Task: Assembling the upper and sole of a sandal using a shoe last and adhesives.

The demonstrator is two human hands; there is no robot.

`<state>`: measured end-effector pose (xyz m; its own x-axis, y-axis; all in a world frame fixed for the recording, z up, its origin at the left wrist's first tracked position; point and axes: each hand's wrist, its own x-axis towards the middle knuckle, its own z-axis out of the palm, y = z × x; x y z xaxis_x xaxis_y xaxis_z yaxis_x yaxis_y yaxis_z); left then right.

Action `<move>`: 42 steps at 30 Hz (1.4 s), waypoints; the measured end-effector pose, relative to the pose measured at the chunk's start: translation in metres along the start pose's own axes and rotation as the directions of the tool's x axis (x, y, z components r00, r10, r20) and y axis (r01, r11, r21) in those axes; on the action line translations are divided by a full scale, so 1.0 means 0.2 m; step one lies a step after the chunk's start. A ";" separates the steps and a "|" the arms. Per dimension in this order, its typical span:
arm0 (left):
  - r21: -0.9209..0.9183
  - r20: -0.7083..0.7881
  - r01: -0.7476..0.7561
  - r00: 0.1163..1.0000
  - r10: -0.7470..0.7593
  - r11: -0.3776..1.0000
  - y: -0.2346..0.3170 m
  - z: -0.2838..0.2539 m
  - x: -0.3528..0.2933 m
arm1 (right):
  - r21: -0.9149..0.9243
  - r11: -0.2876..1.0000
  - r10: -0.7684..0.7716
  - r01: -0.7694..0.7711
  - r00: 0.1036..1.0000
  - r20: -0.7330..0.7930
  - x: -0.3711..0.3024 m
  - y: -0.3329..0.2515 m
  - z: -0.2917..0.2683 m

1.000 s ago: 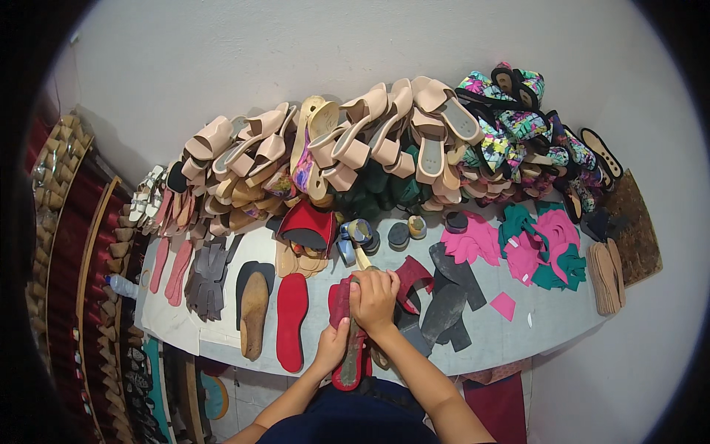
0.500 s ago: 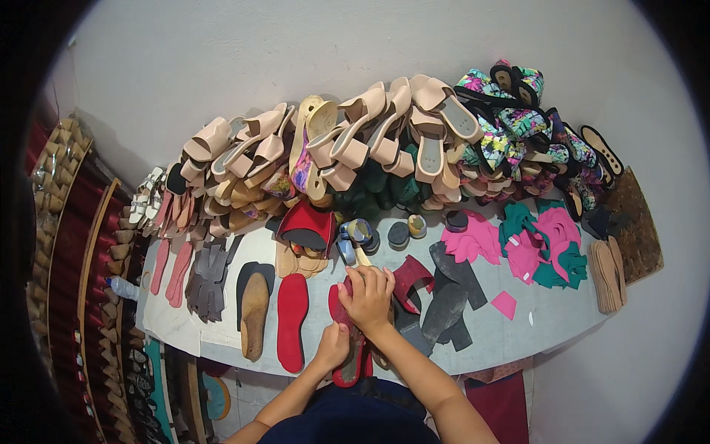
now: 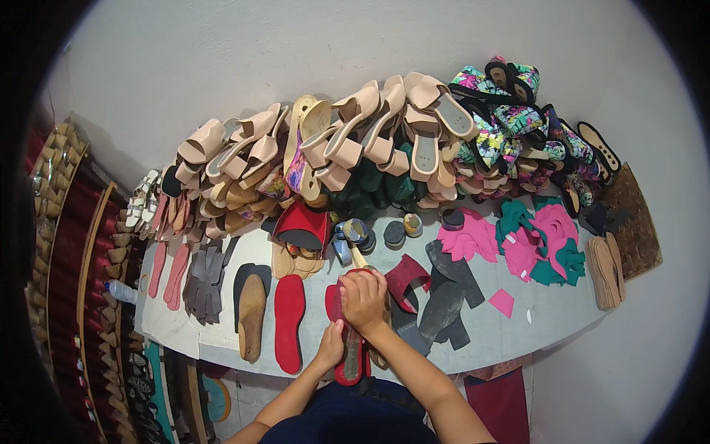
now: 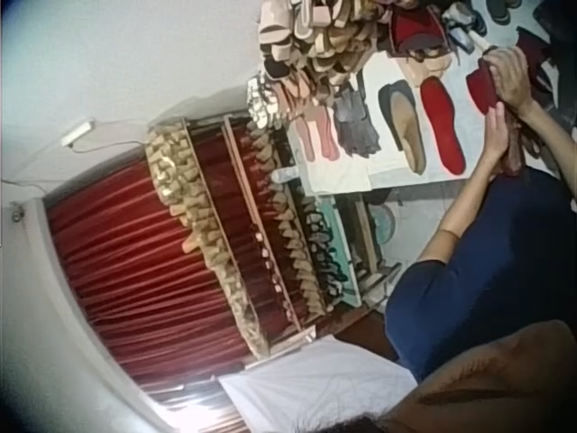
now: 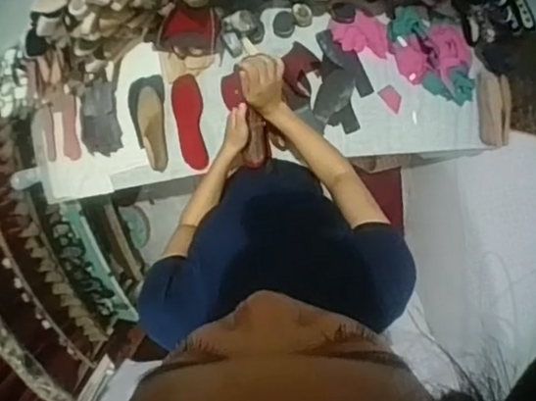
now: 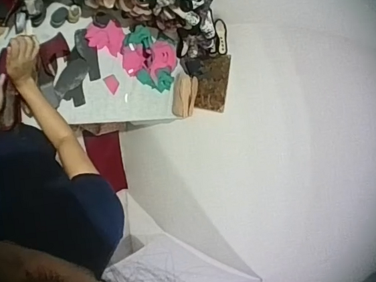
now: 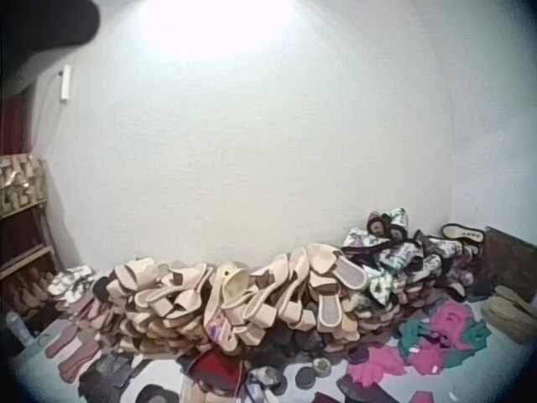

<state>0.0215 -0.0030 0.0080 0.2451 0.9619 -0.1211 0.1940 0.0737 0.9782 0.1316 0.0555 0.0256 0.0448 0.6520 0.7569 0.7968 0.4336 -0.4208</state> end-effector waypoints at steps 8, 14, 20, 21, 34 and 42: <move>-0.060 -0.097 0.022 0.995 -0.028 0.998 -0.07 0.03 0.01 | -0.040 0.997 -0.069 0.069 0.997 -0.015 0.00 -0.02 0.01; -0.064 -0.091 0.049 0.994 -0.054 0.997 -0.16 0.01 0.01 | -0.049 0.980 -0.196 0.193 0.978 -0.074 -0.01 -0.02 0.00; -0.484 0.040 0.255 0.962 -0.270 0.837 -0.08 0.01 0.01 | 0.106 0.988 -0.090 0.110 0.980 -0.179 0.01 0.02 -0.02; -0.492 0.089 0.245 0.969 -0.232 0.835 -0.10 0.00 0.01 | 0.287 0.944 0.221 -0.164 0.959 -0.177 0.03 0.04 -0.02; -0.686 0.188 0.266 0.964 -0.188 0.677 -0.01 -0.07 0.02 | -0.288 0.782 0.622 -0.553 0.718 0.312 -0.24 0.52 -0.28; -0.669 0.110 0.177 0.984 -0.140 0.722 0.02 -0.16 0.03 | -0.242 0.837 0.546 -0.490 0.723 0.423 -0.42 0.38 -0.32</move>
<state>-0.0061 0.0114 0.0163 0.3189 0.9072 -0.2744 -0.4517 0.4000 0.7975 0.2272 -0.0060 -0.0388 0.2124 0.9714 0.1063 0.7911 -0.1071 -0.6022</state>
